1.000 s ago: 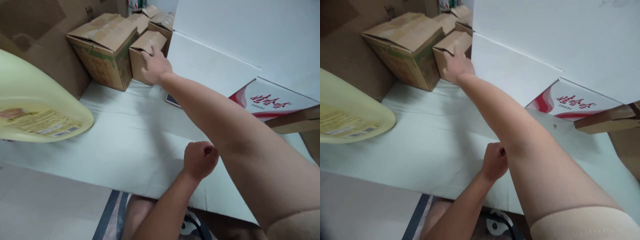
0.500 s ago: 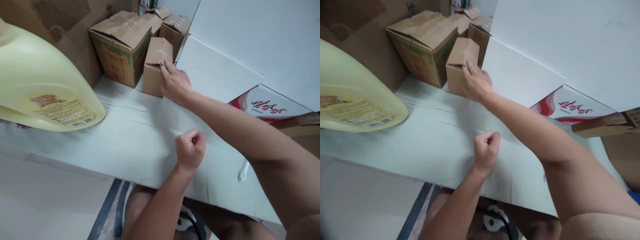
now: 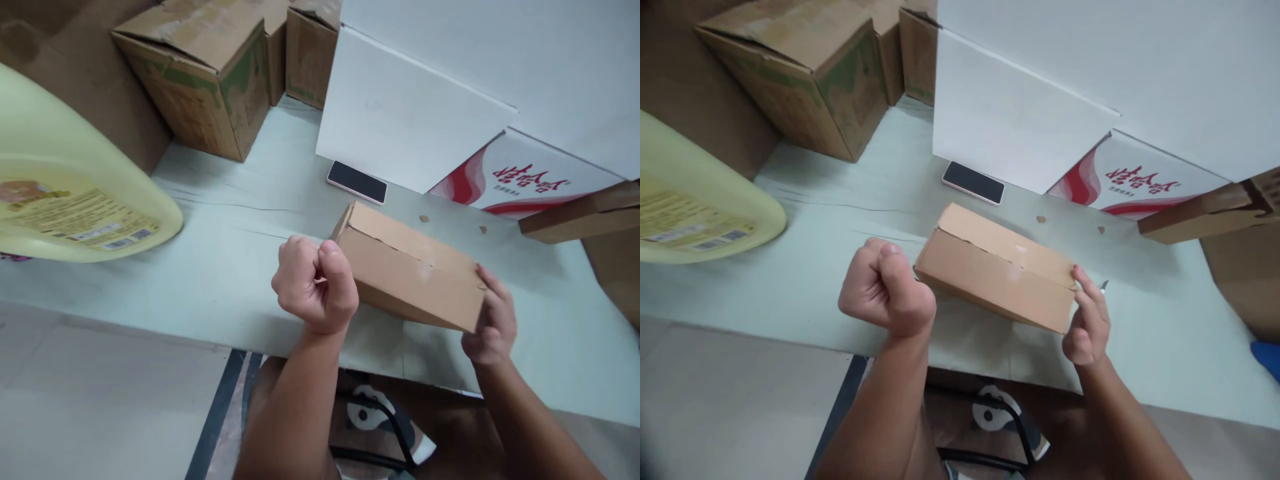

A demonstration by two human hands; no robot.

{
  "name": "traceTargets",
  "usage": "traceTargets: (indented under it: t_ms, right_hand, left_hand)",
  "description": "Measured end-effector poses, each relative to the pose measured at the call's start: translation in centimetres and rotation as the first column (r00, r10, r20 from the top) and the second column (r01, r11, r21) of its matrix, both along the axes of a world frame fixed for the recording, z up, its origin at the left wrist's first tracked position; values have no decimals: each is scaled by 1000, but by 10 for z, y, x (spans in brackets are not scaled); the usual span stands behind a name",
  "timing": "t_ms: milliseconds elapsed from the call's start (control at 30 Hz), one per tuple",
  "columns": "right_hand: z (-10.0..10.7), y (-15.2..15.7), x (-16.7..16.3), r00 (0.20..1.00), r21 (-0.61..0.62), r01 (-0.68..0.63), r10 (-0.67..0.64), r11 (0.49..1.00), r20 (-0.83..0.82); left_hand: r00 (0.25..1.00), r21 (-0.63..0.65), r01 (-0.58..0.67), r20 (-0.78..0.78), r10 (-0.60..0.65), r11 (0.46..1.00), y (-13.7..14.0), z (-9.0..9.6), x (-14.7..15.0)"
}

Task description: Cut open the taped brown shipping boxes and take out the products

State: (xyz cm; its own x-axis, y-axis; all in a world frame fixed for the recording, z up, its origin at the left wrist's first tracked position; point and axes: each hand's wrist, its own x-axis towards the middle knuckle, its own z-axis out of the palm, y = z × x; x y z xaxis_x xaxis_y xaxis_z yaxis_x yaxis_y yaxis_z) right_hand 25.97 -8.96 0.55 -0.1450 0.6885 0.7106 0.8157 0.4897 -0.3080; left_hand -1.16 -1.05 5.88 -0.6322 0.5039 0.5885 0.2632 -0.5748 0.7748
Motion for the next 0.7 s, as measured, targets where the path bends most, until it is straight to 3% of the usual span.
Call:
traceTargets:
  t_ms: [67, 133, 167, 233, 333, 400, 500, 633, 667, 700]
  right_hand:
    - [-11, -15, 3, 983, 14, 132, -129, 991, -128]
    - [-14, -21, 4, 961, -80, 199, -211, 977, -180]
    - [-14, -21, 5, 953, -140, 207, -232, 968, -195]
    - [-10, -21, 11, 936, -261, 204, -266, 944, -232]
    - [-4, -21, 30, 908, -402, 285, -380, 870, -179]
    - [-2, -22, 47, 868, -439, 430, -495, 789, -41]
    - [-1, -26, 70, 774, -512, 600, -608, 614, 177]
    - [2, -34, 85, 752, -710, 599, -563, 369, 343]
    - [3, -36, 86, 755, -739, 581, -566, 342, 332]
    - [4, -38, 87, 766, -764, 545, -575, 346, 286]
  left_hand:
    - [995, -51, 93, -29, -95, 994, 7, -1, 4]
    - [958, -180, 277, -19, -285, 944, 16, -5, 6]
    - [912, -247, 395, -5, -409, 885, 21, -7, 7]
    - [760, -362, 618, 46, -649, 698, 31, -11, 9]
    - [538, -439, 787, 145, -831, 433, 40, -16, 17]
    - [446, -447, 835, 207, -871, 321, 42, -19, 24]
    - [356, -408, 885, 283, -890, 224, 44, -23, 34]
    - [276, -355, 921, 305, -911, 160, 54, -33, 44]
    - [262, -355, 923, 306, -915, 146, 56, -36, 47]
    - [254, -361, 923, 306, -918, 135, 57, -38, 52]
